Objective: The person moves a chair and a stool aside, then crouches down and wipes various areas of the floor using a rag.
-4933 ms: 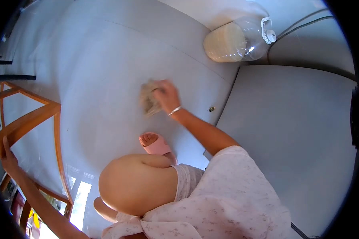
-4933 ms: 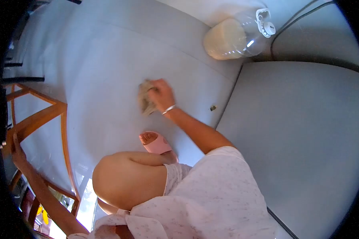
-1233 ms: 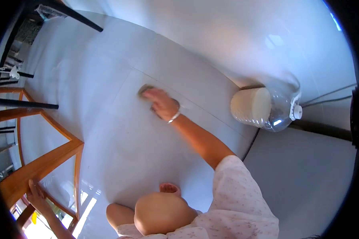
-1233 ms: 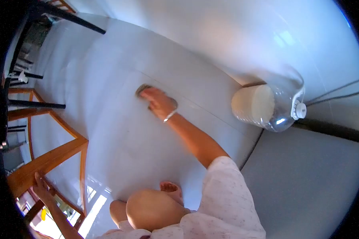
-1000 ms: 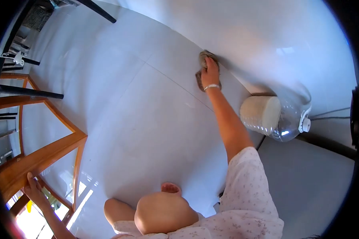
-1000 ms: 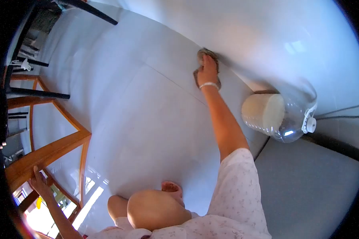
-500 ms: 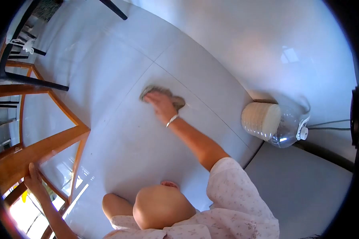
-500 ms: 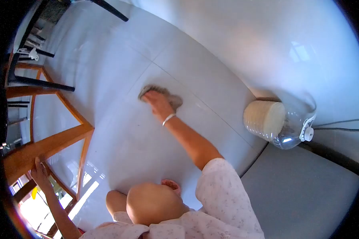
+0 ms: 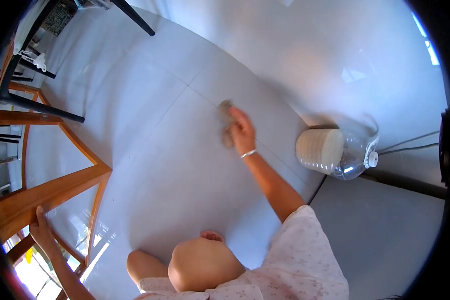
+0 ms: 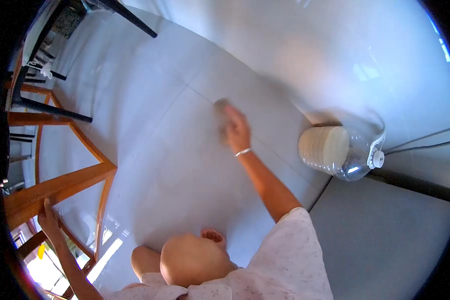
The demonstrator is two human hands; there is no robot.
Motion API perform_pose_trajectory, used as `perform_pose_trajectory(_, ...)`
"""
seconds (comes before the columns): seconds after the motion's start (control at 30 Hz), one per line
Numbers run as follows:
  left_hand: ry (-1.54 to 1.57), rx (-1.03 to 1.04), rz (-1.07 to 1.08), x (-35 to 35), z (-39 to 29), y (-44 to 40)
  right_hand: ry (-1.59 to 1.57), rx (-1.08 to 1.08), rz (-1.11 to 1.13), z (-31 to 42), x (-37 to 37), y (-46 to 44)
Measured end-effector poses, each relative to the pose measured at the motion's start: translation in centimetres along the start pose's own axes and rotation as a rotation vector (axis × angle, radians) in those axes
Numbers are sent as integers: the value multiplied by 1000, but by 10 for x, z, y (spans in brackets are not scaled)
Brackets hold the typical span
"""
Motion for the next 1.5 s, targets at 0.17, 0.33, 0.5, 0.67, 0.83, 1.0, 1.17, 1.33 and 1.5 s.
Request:
perform_pose_trajectory(0.17, -209, -15, -17, -8, 4, -6, 471, -167, -175, -47, -56, -96)
perform_pose_trajectory(0.33, -169, -2, 30, -11, -6, 1, 736, -63, 26, -76, 8, -141)
perform_pose_trajectory(0.5, 26, 191, 32, -18, 48, -34, 715, -270, 225, -57, 89, -187)
perform_pose_trajectory(0.67, -40, 155, -4, -18, 18, -6, 609, -442, 379, -45, 99, -171)
perform_pose_trajectory(0.83, -25, 153, 29, -11, 2, 1, 644, -466, 382, -48, 100, -166)
perform_pose_trajectory(1.0, -77, 98, 92, -9, -16, 10, 639, -477, 430, -48, 101, -169)
perform_pose_trajectory(1.17, -91, 61, 74, -7, -17, 15, 638, -433, 411, -46, 106, -166)
perform_pose_trajectory(1.33, -155, 122, 116, -4, -26, 14, 249, -153, 424, -43, 142, -95)
perform_pose_trajectory(1.5, -107, 263, 106, 3, -27, 6, 282, -430, 537, -17, 196, 21)
Point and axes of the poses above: each hand's wrist, its own y-axis away from the middle knuckle, its own x-axis out of the palm, z = x × y, the point moved 4 cm from there along -y, towards the middle knuckle, and after that the axes turned 11 degrees about -x, right-handed, at the moved point
